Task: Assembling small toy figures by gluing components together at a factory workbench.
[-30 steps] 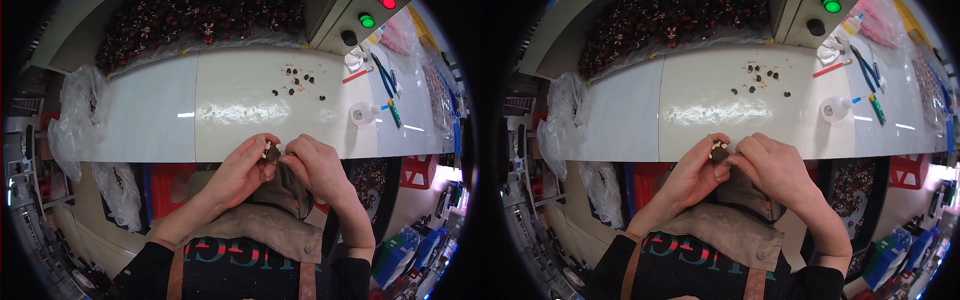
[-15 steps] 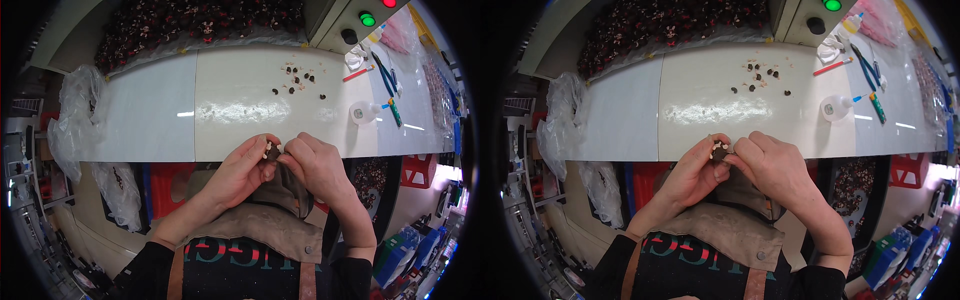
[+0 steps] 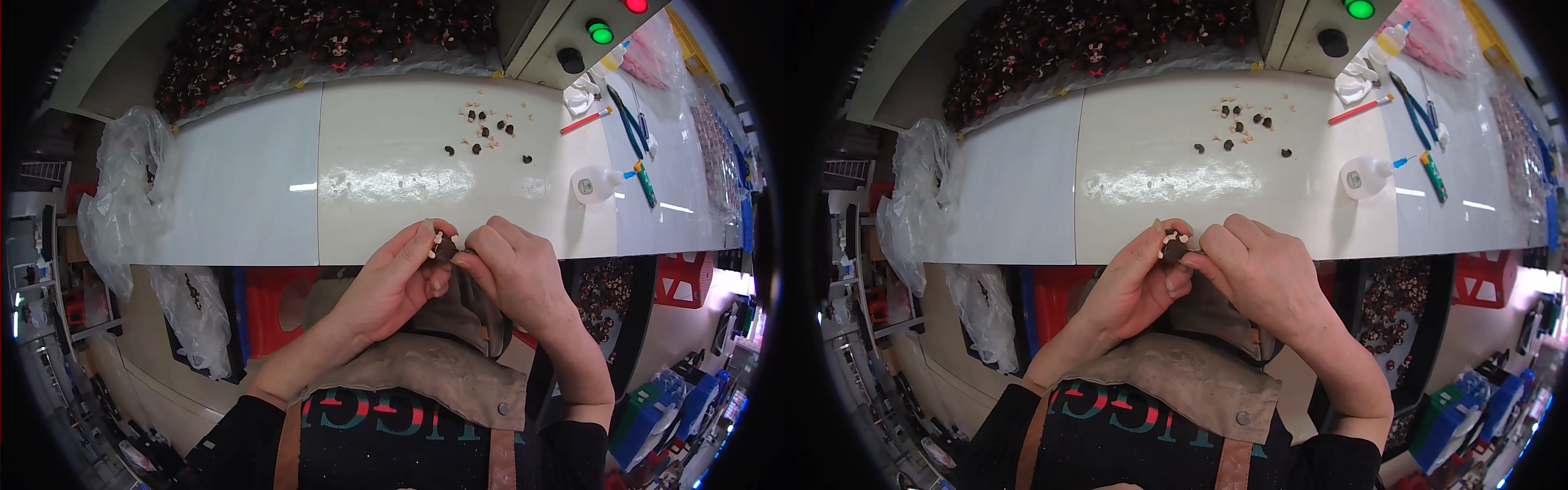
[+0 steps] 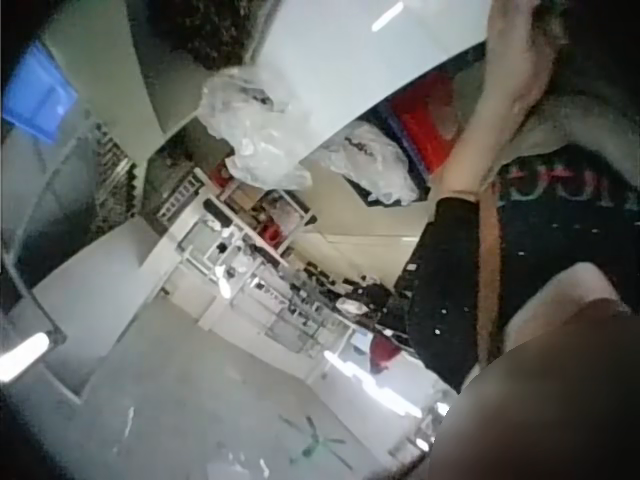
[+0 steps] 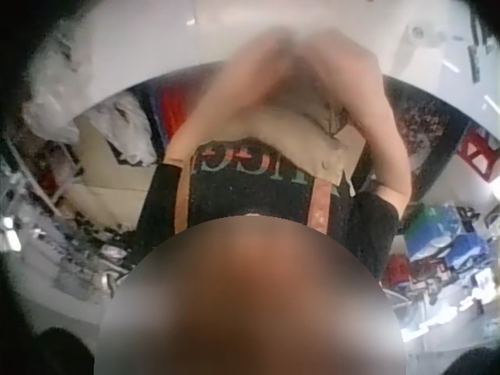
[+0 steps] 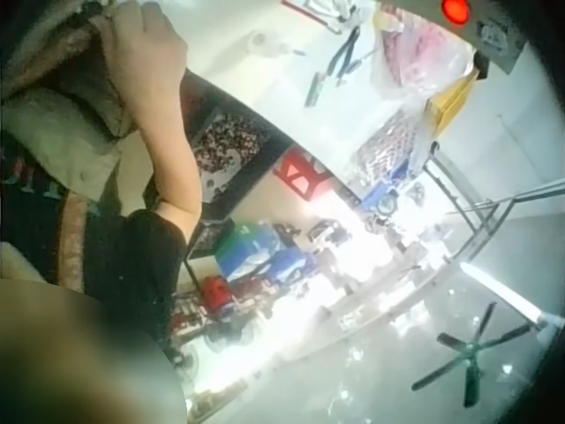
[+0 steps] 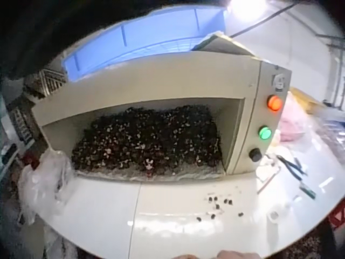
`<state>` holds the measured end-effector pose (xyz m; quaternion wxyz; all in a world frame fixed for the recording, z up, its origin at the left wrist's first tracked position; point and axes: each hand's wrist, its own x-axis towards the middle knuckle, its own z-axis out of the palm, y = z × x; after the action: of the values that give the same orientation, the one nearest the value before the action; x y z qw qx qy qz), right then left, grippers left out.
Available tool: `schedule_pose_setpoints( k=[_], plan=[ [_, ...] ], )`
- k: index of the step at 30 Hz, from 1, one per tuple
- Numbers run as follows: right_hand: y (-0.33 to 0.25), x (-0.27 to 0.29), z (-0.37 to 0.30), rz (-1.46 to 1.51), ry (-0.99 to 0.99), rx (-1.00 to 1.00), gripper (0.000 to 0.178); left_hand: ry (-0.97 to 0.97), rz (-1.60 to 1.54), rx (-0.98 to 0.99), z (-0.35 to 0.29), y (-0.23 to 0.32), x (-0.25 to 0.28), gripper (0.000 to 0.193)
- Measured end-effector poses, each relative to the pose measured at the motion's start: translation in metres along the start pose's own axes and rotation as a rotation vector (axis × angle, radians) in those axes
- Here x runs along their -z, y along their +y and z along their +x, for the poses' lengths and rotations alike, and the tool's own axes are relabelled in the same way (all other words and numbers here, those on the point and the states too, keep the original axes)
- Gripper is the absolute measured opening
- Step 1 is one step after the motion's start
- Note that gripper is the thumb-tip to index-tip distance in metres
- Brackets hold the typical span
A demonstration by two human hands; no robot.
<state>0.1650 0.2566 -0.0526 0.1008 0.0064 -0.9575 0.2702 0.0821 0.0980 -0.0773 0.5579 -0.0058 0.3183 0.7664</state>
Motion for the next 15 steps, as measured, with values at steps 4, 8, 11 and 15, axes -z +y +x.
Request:
schedule_pose_setpoints(
  k=[4, 8, 11, 15],
  plan=[
    [0.0007, -0.0006, -0.0007, 0.02, 0.011, -0.023, 0.02, 0.001, 0.005, 0.002, 0.0006, -0.0005, -0.0003, 0.033],
    [0.0014, 0.001, -0.001, 0.012, -0.006, -0.007, 0.021, 0.019, 0.017, -0.001, 0.0002, -0.0005, -0.0022, 0.033],
    [0.0009, 0.0005, -0.0007, 0.01, 0.001, -0.011, 0.022, 0.012, 0.017, -0.014, 0.0001, -0.0007, -0.001, 0.033],
    [0.0017, -0.0006, -0.0034, 0.019, 0.012, -0.029, 0.022, 0.024, 0.025, -0.005, 0.0003, -0.0021, -0.0025, 0.032]
  ],
)
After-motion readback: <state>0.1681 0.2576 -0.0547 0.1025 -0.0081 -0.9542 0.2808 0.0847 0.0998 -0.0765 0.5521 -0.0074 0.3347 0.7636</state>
